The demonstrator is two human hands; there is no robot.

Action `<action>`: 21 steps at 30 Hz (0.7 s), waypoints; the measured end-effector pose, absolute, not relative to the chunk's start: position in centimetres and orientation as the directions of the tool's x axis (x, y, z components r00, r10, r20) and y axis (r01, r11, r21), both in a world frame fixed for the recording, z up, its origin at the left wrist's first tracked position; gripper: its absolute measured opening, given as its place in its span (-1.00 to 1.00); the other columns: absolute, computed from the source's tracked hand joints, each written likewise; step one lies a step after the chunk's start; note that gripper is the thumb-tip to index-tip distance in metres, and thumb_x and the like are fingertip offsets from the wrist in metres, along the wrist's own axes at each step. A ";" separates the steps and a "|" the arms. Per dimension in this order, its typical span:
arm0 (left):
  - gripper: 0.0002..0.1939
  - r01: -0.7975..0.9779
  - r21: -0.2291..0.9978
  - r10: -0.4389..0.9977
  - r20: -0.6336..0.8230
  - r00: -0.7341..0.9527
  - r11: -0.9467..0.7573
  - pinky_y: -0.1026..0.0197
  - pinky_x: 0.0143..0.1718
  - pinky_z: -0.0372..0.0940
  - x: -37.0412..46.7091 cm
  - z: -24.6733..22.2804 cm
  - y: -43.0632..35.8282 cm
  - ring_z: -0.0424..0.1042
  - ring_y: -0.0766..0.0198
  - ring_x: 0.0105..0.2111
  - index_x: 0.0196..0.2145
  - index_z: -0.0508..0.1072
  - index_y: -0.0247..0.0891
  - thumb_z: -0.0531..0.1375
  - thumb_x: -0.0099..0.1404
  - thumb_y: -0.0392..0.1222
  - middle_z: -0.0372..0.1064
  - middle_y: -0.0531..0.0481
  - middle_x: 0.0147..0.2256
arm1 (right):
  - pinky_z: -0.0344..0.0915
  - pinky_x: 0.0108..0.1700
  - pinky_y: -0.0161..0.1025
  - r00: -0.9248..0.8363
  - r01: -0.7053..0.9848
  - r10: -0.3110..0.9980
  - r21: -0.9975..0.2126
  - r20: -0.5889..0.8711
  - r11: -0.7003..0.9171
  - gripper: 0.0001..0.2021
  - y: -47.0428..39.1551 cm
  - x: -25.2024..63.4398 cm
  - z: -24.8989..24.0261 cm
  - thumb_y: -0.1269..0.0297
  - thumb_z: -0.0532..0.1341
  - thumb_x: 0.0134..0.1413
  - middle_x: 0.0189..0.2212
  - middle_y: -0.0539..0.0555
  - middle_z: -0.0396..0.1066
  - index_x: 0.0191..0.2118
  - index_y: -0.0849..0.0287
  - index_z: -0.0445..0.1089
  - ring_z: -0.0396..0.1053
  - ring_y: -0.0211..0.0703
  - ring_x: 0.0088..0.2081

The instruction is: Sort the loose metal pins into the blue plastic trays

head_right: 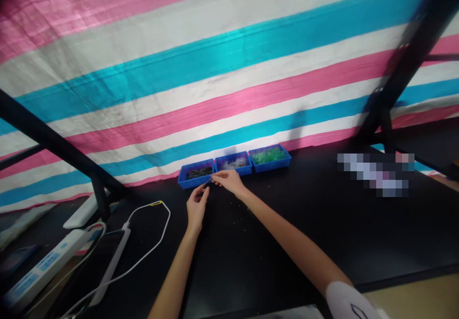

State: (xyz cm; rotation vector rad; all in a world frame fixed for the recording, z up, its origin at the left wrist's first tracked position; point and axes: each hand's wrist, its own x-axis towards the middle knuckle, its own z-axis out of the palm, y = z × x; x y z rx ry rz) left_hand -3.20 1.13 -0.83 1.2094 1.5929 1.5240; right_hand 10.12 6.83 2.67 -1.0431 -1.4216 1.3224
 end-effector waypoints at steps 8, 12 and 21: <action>-0.57 0.215 0.974 0.911 0.154 -0.383 -0.074 0.34 -0.46 0.20 -3.3 -1.5 1.2 0.24 0.43 -0.53 -0.11 0.37 -0.30 0.15 0.09 -0.02 0.35 -0.05 -0.35 | 0.31 -0.14 -0.25 -0.473 -0.055 0.863 -0.984 0.176 0.170 -0.57 8.6 10.2 3.9 0.33 0.24 -0.12 -0.09 0.11 0.39 -0.03 0.13 0.33 0.38 -0.19 -0.15; -0.61 0.232 0.969 0.928 0.162 -0.336 -0.085 0.34 -0.46 0.21 -2.6 -1.1 1.0 0.25 0.41 -0.51 -0.13 0.38 -0.30 0.14 0.10 -0.06 0.35 -0.04 -0.34 | 0.30 -0.29 -0.23 -0.297 0.506 0.938 -0.803 0.181 0.315 -0.78 7.4 13.3 1.7 0.25 0.26 -0.16 -0.38 0.08 0.48 -0.31 0.18 0.48 0.40 -0.14 -0.37; -0.72 0.323 0.938 0.949 0.210 -0.237 -0.127 0.32 -0.44 0.20 -1.6 -1.3 0.6 0.26 0.39 -0.51 -0.25 0.46 -0.29 0.15 0.09 -0.11 0.38 -0.05 -0.35 | 0.16 -0.40 -0.33 -0.094 0.861 0.966 -0.467 0.240 0.199 -0.85 5.8 15.1 -0.1 0.25 0.14 0.00 -0.34 0.05 0.42 -0.39 0.12 0.46 0.36 -0.20 -0.34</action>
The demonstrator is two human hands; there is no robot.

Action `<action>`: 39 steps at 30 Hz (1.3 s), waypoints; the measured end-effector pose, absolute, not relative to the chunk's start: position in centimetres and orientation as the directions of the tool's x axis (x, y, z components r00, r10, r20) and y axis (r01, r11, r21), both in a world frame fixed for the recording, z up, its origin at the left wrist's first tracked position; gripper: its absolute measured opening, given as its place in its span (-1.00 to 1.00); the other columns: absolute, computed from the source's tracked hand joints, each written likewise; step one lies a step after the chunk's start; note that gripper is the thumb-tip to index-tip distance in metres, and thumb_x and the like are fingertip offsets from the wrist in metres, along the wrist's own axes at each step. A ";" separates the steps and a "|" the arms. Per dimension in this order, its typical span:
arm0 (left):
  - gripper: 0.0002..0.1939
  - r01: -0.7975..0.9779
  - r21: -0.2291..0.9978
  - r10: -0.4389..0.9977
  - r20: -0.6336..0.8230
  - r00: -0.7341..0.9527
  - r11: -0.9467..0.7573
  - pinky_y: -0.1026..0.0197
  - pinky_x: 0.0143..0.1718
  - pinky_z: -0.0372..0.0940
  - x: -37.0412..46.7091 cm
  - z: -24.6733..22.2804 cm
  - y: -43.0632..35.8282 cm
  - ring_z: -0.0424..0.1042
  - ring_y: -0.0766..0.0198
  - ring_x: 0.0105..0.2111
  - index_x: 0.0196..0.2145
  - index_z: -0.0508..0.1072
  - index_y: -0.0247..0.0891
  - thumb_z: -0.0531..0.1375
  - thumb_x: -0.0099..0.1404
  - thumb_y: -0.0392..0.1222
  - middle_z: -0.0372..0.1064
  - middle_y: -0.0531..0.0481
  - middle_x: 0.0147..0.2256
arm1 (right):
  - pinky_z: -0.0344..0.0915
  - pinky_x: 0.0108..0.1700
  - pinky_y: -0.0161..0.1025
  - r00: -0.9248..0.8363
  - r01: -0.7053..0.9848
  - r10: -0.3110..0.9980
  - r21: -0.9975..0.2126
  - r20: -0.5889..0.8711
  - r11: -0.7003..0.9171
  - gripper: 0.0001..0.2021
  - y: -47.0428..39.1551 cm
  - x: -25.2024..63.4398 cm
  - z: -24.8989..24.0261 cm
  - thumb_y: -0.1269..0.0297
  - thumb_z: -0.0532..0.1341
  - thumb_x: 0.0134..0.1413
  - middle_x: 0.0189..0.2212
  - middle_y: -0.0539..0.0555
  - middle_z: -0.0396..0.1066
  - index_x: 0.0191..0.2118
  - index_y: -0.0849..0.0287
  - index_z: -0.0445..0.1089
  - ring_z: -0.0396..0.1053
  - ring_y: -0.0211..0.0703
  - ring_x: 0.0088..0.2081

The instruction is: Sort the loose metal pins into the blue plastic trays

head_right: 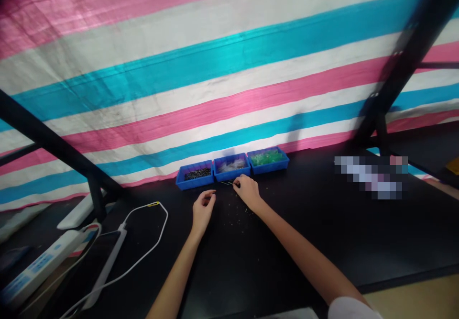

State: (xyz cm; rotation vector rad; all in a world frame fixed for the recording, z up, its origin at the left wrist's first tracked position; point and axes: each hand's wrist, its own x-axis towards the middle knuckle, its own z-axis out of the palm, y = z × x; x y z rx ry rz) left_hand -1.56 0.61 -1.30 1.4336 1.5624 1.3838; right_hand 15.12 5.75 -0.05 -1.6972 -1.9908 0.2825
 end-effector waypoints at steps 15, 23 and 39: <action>-0.73 0.091 0.982 0.960 0.181 -0.212 -0.165 0.32 -0.45 0.22 -0.9 -1.0 0.2 0.30 0.36 -0.45 -0.44 0.50 -0.31 0.24 0.00 -0.04 0.35 -0.07 -0.35 | 0.28 -0.44 -0.32 -0.391 0.108 0.919 -0.988 0.059 0.110 -0.67 2.6 13.2 -0.4 0.08 0.21 -0.12 -0.44 0.13 0.47 -0.35 0.29 0.46 0.38 -0.24 -0.46; -0.75 0.155 0.965 0.932 0.247 -0.264 -0.212 0.30 -0.39 0.21 -1.2 0.0 0.2 0.30 0.33 -0.41 -0.47 0.50 -0.31 0.24 0.00 -0.04 0.32 -0.05 -0.37 | 0.13 -0.60 -0.41 -0.404 0.120 0.915 -0.991 0.010 0.064 -0.65 2.0 13.6 0.6 0.05 0.20 -0.12 -0.43 0.12 0.47 -0.33 0.26 0.46 0.33 -0.30 -0.52; -0.65 0.123 0.990 0.859 0.120 -0.497 -0.067 0.34 -0.47 0.19 -3.0 -1.4 1.1 0.24 0.41 -0.53 -0.18 0.37 -0.31 0.07 0.16 -0.04 0.34 -0.04 -0.37 | 0.33 -0.37 -0.33 -0.328 -0.092 0.937 -0.992 0.117 0.091 -0.62 7.1 9.0 4.1 0.26 0.21 -0.11 -0.16 0.12 0.42 -0.07 0.14 0.35 0.39 -0.20 -0.24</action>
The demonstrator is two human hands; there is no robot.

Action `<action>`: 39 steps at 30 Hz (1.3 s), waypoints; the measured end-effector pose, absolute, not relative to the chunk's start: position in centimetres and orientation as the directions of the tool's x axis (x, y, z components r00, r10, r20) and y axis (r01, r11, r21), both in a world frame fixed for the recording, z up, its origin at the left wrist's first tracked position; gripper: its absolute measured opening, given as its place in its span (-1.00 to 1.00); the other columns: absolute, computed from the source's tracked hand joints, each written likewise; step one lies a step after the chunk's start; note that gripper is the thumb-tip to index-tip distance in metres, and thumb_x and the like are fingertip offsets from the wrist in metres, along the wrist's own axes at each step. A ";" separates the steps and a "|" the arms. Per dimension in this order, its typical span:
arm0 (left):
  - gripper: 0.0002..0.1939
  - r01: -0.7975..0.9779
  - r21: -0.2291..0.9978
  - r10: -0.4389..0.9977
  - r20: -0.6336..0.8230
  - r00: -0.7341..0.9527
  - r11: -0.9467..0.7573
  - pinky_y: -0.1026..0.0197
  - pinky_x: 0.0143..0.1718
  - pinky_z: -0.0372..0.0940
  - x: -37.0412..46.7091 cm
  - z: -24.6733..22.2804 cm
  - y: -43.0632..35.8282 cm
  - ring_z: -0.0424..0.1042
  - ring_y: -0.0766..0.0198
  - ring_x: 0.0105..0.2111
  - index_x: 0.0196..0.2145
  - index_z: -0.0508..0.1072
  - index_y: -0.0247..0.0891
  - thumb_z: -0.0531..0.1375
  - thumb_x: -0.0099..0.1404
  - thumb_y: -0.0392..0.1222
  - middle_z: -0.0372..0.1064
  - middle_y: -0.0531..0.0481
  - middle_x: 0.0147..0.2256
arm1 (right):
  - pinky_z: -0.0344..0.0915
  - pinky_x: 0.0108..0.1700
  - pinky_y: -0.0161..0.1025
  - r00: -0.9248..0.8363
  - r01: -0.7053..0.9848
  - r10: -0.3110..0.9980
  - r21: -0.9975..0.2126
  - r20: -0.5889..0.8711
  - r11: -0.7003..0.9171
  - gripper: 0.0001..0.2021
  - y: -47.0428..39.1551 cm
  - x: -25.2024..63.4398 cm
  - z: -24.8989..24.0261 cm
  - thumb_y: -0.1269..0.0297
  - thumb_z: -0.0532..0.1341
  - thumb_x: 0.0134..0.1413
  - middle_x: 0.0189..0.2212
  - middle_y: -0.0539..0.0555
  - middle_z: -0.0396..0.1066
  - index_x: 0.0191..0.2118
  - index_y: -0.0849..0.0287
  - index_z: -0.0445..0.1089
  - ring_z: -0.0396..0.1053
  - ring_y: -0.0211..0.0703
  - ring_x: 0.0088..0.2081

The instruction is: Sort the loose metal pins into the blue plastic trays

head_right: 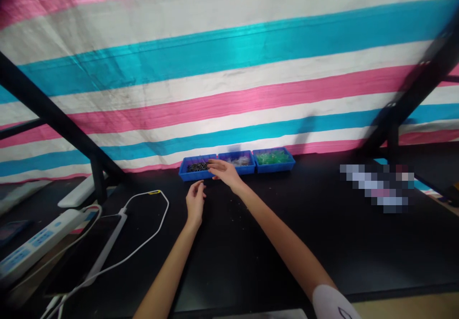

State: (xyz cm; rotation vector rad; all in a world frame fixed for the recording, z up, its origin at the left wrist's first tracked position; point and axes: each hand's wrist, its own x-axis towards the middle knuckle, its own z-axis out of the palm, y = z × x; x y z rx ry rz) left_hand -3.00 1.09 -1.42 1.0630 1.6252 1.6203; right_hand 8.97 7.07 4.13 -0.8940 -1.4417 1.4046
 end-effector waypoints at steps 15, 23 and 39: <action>-0.75 0.201 0.976 0.908 0.155 -0.390 -0.081 0.32 -0.40 0.21 -2.5 -1.6 1.2 0.31 0.33 -0.41 -0.24 0.41 -0.30 0.09 0.12 -0.19 0.34 -0.03 -0.39 | 0.13 -0.42 -0.33 -0.205 0.897 0.959 -0.356 0.194 0.264 -0.83 5.7 11.8 0.5 0.19 0.15 0.02 -0.28 -0.01 0.38 -0.27 0.01 0.45 0.37 -0.21 -0.33; -0.75 0.268 0.960 0.921 0.176 -0.348 -0.083 0.30 -0.38 0.22 -2.4 -1.4 1.0 0.30 0.35 -0.45 -0.25 0.43 -0.30 0.12 0.12 -0.16 0.36 -0.04 -0.38 | 0.08 -0.44 -0.33 -0.174 0.913 0.963 -0.333 0.203 0.236 -0.80 5.7 12.3 0.5 0.17 0.12 0.05 -0.27 0.03 0.38 -0.27 0.03 0.46 0.36 -0.21 -0.37; -0.70 -0.055 0.995 0.934 0.057 -0.353 -0.081 0.37 -0.56 0.12 -1.9 0.3 0.7 0.23 0.47 -0.53 -0.34 0.50 -0.32 0.26 0.00 -0.06 0.36 -0.10 -0.23 | 0.28 -0.30 -0.26 -0.489 0.123 0.867 -0.976 0.100 0.182 -0.69 5.7 11.6 2.1 0.12 0.22 -0.13 -0.41 0.13 0.49 -0.33 0.28 0.48 0.40 -0.15 -0.35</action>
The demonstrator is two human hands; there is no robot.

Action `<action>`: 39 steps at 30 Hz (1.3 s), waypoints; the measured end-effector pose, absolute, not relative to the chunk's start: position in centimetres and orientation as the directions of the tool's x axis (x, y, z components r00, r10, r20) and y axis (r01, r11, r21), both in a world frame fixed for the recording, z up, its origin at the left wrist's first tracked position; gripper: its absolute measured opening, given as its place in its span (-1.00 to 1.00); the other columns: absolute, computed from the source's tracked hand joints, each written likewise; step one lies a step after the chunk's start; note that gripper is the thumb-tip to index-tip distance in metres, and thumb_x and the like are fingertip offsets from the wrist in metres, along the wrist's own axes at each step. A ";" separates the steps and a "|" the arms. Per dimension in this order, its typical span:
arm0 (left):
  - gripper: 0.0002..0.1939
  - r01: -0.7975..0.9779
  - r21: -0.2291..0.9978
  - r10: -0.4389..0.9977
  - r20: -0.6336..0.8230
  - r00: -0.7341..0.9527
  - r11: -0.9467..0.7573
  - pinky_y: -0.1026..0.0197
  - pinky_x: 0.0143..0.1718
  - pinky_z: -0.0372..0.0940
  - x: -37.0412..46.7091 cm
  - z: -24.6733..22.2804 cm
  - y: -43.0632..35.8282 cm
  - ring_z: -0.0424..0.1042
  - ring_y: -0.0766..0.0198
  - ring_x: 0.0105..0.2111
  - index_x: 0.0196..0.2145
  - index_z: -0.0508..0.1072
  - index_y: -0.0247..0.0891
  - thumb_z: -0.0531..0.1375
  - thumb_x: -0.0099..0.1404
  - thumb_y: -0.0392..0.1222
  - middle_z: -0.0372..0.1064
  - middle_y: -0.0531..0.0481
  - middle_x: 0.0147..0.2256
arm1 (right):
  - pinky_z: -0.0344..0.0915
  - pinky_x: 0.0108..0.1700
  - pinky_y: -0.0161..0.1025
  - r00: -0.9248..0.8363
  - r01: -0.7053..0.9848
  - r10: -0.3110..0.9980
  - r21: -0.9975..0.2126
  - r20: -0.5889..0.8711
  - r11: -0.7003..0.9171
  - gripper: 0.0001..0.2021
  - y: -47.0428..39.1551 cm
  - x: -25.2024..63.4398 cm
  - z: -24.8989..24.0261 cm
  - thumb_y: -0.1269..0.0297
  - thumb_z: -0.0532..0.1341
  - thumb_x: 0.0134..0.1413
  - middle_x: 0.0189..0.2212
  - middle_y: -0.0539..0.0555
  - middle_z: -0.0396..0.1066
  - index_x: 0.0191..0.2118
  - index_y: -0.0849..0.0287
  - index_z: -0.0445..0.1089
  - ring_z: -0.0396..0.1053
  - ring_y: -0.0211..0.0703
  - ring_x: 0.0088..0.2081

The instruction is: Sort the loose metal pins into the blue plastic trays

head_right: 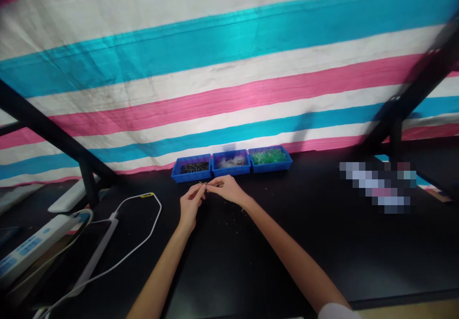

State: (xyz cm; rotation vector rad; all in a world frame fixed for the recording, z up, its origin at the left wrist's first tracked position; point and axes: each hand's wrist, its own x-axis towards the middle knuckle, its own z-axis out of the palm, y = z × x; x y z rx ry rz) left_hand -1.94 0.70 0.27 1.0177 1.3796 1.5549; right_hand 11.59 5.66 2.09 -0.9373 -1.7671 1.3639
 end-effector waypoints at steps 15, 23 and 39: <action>-0.72 -0.119 0.987 0.955 0.067 -0.288 -0.105 0.41 -0.66 0.00 -1.9 0.7 0.7 0.19 0.54 -0.55 -0.35 0.49 -0.31 0.27 -0.03 -0.10 0.26 -0.10 -0.12 | 0.22 -0.49 -0.35 -0.412 0.114 0.899 -0.971 0.146 0.210 -0.70 5.3 12.0 3.6 0.12 0.22 -0.13 -0.50 0.11 0.46 -0.38 0.29 0.47 0.34 -0.26 -0.51; -0.52 -0.054 0.996 0.921 0.043 -0.387 -0.069 0.43 -0.65 0.03 -2.3 -0.2 1.0 0.20 0.50 -0.56 -0.08 0.33 -0.26 0.18 0.07 0.00 0.30 -0.05 -0.27 | 0.24 -0.55 -0.34 -0.289 0.088 0.947 -0.981 0.141 0.172 -0.66 7.4 10.0 4.4 0.11 0.21 -0.13 -0.44 0.14 0.46 -0.29 0.29 0.45 0.29 -0.31 -0.57; -0.61 -0.031 0.999 0.972 0.011 -0.235 -0.019 0.41 -0.64 0.05 -1.7 -0.8 0.8 0.20 0.48 -0.58 -0.17 0.40 -0.30 0.17 0.06 -0.04 0.32 -0.02 -0.36 | 0.19 -0.28 -0.30 -0.354 0.891 0.927 -0.257 0.125 0.374 -0.78 6.4 16.2 1.7 0.40 0.12 0.02 -0.17 0.01 0.40 -0.23 0.05 0.44 0.35 -0.15 -0.18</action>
